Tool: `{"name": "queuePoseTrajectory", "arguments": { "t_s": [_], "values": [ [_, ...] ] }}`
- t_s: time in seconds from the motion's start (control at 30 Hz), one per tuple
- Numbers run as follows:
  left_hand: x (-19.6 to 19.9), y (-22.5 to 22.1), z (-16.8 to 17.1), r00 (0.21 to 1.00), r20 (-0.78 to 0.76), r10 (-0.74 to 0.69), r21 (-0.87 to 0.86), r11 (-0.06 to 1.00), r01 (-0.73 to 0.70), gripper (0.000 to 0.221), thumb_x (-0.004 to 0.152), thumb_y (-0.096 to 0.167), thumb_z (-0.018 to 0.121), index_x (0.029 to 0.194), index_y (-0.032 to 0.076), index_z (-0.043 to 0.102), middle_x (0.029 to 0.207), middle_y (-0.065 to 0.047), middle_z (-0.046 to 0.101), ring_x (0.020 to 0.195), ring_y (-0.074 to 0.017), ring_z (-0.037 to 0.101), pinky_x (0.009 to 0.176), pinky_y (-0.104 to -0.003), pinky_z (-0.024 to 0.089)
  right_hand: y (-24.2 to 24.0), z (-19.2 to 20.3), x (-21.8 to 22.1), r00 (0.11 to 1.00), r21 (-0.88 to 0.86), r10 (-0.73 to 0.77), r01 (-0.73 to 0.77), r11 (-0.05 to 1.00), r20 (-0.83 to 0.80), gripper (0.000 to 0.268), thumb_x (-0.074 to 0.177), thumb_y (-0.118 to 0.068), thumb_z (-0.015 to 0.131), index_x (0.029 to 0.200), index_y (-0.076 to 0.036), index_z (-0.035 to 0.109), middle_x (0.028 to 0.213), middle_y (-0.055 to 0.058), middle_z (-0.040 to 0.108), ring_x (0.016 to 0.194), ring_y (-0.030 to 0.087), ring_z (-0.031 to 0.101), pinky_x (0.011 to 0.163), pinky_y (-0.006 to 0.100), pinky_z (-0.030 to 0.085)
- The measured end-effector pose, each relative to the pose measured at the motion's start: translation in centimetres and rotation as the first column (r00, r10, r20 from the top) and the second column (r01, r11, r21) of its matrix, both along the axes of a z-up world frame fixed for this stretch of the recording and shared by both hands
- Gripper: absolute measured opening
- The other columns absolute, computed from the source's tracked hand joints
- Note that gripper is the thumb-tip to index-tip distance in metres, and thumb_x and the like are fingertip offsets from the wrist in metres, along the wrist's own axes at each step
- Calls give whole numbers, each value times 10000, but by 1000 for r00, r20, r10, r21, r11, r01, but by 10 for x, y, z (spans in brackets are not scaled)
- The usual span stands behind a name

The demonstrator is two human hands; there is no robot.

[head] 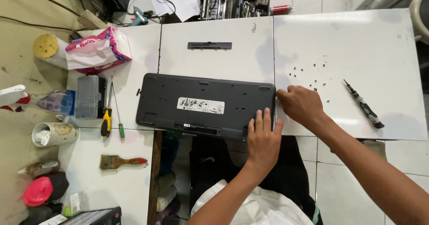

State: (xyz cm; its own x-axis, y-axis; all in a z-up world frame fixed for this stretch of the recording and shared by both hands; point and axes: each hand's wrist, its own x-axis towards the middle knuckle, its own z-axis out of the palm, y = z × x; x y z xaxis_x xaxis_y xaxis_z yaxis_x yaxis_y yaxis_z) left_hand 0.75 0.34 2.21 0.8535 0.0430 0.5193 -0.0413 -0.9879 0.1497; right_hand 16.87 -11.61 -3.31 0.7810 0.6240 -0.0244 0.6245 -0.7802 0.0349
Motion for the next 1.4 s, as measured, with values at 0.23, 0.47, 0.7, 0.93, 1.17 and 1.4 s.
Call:
{"name": "queuePoseTrajectory", "arguments": {
  "t_s": [0.23, 0.47, 0.7, 0.93, 1.17, 1.4],
  "values": [
    [22, 0, 0, 910, -405, 86, -80, 988, -129, 767, 769, 105, 859, 1486, 30, 596, 1581, -392, 474, 1451, -749, 338, 1106, -835, 334, 0, -4, -2, 1000, 16, 10, -10, 1000, -5, 200, 1097, -271, 576, 1084, -287, 775, 675, 9, 629, 606, 177, 637, 531, 352, 590],
    [35, 141, -23, 939, -299, 169, -270, 929, -253, 493, 902, 256, 814, 1363, 102, 731, 1243, -176, 703, 1161, -392, 636, 997, -531, 521, -3, -3, -10, 996, 95, -92, 91, 991, 7, 195, 1062, -263, 592, 1121, -309, 772, 743, 35, 628, 709, 237, 681, 581, 422, 613],
    [-21, 229, -57, 905, -204, 373, -262, 870, -417, 338, 900, 200, 837, 1225, 110, 805, 1267, -112, 689, 1227, -329, 617, 1033, -451, 534, -20, 46, 6, 925, -9, -334, 338, 941, -183, 174, 1025, -392, 657, 1116, -339, 795, 856, 19, 719, 830, 247, 752, 730, 454, 660],
    [56, 249, -61, 873, -272, 404, -346, 806, -481, 447, 865, 288, 881, 1221, 35, 789, 1132, -198, 700, 1093, -383, 664, 961, -483, 542, 82, -4, 0, 963, 303, -197, 247, 920, -187, 165, 1066, -352, 636, 1046, -233, 748, 800, 7, 650, 762, 222, 704, 646, 366, 612],
    [96, 230, -65, 744, -524, 414, -203, 788, -581, 298, 847, 314, 880, 976, 51, 819, 909, -127, 723, 905, -303, 729, 801, -406, 596, 136, -20, -28, 995, 449, -88, 55, 892, 52, 128, 1039, -284, 657, 987, -183, 715, 759, 15, 576, 736, 217, 645, 586, 331, 570],
    [116, 229, -42, 661, -693, 286, -368, 649, -666, 230, 865, 105, 866, 943, -86, 763, 905, -285, 758, 881, -458, 781, 712, -509, 654, 139, -17, -30, 995, 449, -98, 89, 889, -2, 192, 1076, -288, 615, 985, -165, 731, 745, 13, 582, 690, 162, 565, 572, 289, 488]
  ]
}}
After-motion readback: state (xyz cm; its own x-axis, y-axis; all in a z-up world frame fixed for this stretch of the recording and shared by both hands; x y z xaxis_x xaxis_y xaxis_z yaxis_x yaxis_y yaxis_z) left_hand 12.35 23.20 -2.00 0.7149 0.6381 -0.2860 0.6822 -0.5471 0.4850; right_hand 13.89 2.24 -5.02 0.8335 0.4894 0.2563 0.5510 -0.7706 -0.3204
